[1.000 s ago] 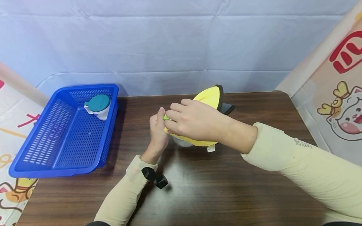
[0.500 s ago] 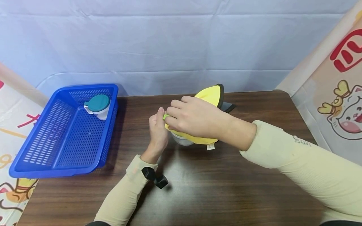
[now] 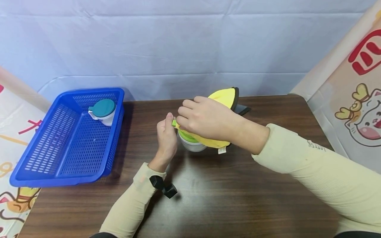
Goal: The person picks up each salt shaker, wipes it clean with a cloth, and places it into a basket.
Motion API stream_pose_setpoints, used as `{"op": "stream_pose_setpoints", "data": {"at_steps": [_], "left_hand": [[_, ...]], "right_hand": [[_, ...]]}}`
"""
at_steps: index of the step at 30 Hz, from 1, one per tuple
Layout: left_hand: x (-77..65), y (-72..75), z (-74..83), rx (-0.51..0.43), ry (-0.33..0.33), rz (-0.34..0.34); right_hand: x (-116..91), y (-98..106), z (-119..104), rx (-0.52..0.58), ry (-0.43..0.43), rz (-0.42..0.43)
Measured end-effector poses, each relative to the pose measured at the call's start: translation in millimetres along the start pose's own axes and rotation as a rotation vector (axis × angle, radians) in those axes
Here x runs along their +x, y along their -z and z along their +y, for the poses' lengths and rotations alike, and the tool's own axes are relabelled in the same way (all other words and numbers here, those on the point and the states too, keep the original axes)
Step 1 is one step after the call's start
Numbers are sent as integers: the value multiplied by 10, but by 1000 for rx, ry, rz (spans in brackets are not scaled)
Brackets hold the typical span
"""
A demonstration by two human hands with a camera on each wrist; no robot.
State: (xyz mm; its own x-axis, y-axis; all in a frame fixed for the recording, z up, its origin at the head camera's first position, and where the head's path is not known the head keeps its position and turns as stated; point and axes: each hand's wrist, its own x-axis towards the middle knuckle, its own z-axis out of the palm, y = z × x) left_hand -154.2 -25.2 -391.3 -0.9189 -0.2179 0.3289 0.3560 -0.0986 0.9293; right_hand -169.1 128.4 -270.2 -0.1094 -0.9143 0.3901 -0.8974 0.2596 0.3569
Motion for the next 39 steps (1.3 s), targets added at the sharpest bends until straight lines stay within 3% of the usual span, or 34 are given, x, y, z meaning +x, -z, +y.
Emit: {"op": "stream_pose_setpoints", "data": {"at_steps": [10,39], "left_hand": [[-5,7,6,19,-8,-9],[-1,12,3,56,18,15]], "right_hand": [[-16,-8,45,-7,-26,-31],[-205,-109,324,-41,-123,-16]]}}
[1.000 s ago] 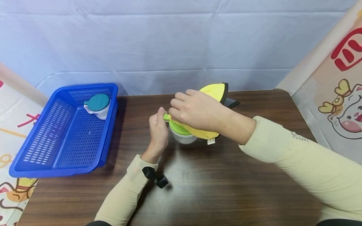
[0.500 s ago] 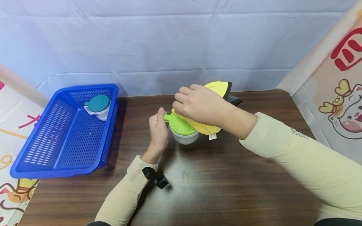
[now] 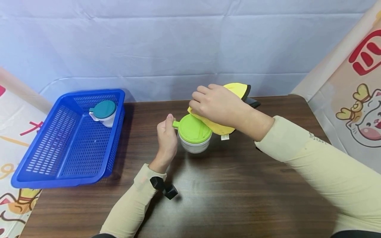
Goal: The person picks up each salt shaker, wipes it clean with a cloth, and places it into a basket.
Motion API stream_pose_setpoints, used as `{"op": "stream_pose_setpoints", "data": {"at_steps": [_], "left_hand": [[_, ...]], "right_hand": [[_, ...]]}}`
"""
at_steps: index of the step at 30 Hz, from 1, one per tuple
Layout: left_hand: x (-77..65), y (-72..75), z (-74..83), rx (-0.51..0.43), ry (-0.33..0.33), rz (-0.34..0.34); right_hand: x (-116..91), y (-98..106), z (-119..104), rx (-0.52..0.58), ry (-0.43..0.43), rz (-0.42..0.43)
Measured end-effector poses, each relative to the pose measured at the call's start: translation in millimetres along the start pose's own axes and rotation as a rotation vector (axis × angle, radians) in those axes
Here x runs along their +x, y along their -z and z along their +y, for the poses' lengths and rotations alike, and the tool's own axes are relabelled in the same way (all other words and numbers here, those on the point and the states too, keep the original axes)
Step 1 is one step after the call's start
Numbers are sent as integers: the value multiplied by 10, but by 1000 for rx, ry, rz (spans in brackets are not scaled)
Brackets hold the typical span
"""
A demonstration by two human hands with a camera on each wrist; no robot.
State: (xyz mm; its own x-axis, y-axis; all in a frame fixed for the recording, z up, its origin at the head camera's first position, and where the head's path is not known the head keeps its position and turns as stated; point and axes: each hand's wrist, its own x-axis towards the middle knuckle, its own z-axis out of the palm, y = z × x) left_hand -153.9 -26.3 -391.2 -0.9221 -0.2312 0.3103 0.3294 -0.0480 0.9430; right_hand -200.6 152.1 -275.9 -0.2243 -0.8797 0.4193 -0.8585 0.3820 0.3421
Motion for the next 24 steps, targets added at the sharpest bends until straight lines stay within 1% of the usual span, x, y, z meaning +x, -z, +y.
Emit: {"op": "stream_pose_setpoints", "data": {"at_steps": [3,6,11,13,16,24], "left_hand": [[3,7,14,5,4,4],[15,11,35,-7,6,6],[33,21,70,-12,5,0],[36,28,73,-7,18,1],[38,34,70,-3,33,5],[55,47,69,-10,32,16]], "right_hand": [[-45,-30,40,-20,-12,-9],[-129,-97,96,-44,-30,-36],[-334,-235,204,-28,-100,-63],[-399,-274,238,-12,-125,-52],[-456,-299,269,8,-139,-35],[-487,-257,226,50,-146,3]]}}
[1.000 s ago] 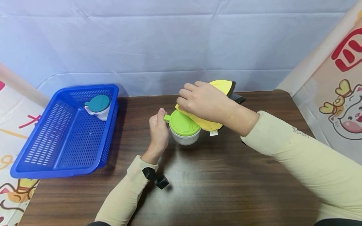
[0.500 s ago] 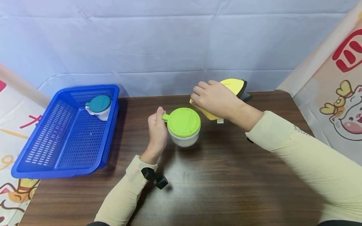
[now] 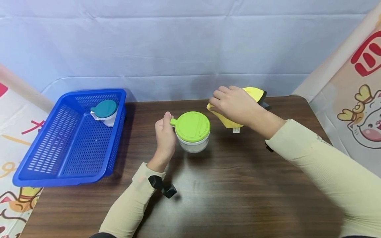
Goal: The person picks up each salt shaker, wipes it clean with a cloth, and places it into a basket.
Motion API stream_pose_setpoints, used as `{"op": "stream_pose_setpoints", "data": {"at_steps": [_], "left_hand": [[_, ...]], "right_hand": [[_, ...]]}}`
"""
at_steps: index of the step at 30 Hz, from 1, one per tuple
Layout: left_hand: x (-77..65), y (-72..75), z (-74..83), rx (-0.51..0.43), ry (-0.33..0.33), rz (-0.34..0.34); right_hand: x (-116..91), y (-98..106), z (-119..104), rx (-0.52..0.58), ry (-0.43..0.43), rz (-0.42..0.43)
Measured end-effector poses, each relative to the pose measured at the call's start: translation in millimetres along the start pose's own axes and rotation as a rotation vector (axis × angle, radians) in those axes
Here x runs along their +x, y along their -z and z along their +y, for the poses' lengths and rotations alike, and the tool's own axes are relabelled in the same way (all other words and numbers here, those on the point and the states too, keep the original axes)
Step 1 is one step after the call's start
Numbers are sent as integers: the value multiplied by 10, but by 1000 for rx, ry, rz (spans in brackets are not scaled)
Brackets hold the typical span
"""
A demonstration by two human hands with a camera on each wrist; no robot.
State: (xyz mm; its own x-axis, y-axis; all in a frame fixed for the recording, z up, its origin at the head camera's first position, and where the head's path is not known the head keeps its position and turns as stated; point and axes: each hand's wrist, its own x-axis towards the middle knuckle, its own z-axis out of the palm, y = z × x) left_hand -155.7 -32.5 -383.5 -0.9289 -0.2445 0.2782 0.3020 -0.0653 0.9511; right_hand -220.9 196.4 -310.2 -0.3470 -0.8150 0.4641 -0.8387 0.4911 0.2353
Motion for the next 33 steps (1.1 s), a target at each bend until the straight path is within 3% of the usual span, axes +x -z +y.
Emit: {"op": "stream_pose_setpoints", "data": {"at_steps": [12,22,29,33], "left_hand": [[20,9,5,-19,10,7],[23,16,2,-20,-2,9],[32,28,-11,-18,-9,24],[33,29,-15,-21,-8,24]], "right_hand": [[-69,217,-80,50,13,22],[-145,335,-295,49,209,92],[-198,430,-473,42,250,69],[-203,471,-574,59,269,109]]}}
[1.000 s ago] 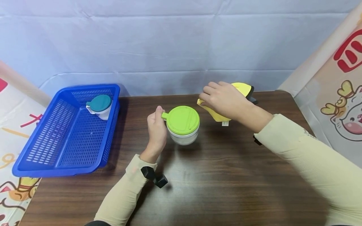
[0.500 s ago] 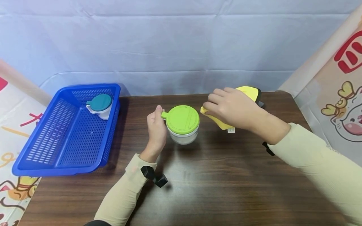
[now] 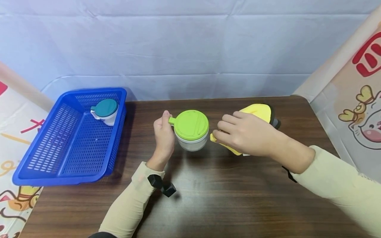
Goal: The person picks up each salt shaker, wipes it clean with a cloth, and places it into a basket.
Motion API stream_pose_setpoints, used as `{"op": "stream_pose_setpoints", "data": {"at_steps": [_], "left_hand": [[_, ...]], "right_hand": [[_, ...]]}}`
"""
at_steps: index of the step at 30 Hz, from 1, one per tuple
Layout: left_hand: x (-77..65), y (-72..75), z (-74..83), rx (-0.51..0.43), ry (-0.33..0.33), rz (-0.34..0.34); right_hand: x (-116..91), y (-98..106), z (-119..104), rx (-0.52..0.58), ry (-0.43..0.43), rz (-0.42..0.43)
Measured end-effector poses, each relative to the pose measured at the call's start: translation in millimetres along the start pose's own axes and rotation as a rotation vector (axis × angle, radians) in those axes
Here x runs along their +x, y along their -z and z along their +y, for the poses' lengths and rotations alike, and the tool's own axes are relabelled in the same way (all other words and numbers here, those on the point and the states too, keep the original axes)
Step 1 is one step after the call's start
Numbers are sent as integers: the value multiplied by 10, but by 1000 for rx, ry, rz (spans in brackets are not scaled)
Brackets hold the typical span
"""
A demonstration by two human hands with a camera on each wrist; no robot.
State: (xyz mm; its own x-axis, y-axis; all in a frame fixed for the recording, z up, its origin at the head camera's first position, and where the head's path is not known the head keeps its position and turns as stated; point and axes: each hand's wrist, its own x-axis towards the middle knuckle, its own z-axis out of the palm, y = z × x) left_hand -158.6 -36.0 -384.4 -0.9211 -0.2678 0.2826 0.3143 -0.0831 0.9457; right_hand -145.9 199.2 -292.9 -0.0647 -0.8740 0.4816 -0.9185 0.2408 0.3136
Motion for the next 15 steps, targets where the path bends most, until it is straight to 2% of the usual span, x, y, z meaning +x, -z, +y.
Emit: {"op": "stream_pose_setpoints", "data": {"at_steps": [6,15], "left_hand": [[-4,-14,0,2,8,-8],[-14,-21,4,-1,-11,-18]], "right_hand": [[104,69,-121,14,25,69],[223,103,-262,27,65,75]]}}
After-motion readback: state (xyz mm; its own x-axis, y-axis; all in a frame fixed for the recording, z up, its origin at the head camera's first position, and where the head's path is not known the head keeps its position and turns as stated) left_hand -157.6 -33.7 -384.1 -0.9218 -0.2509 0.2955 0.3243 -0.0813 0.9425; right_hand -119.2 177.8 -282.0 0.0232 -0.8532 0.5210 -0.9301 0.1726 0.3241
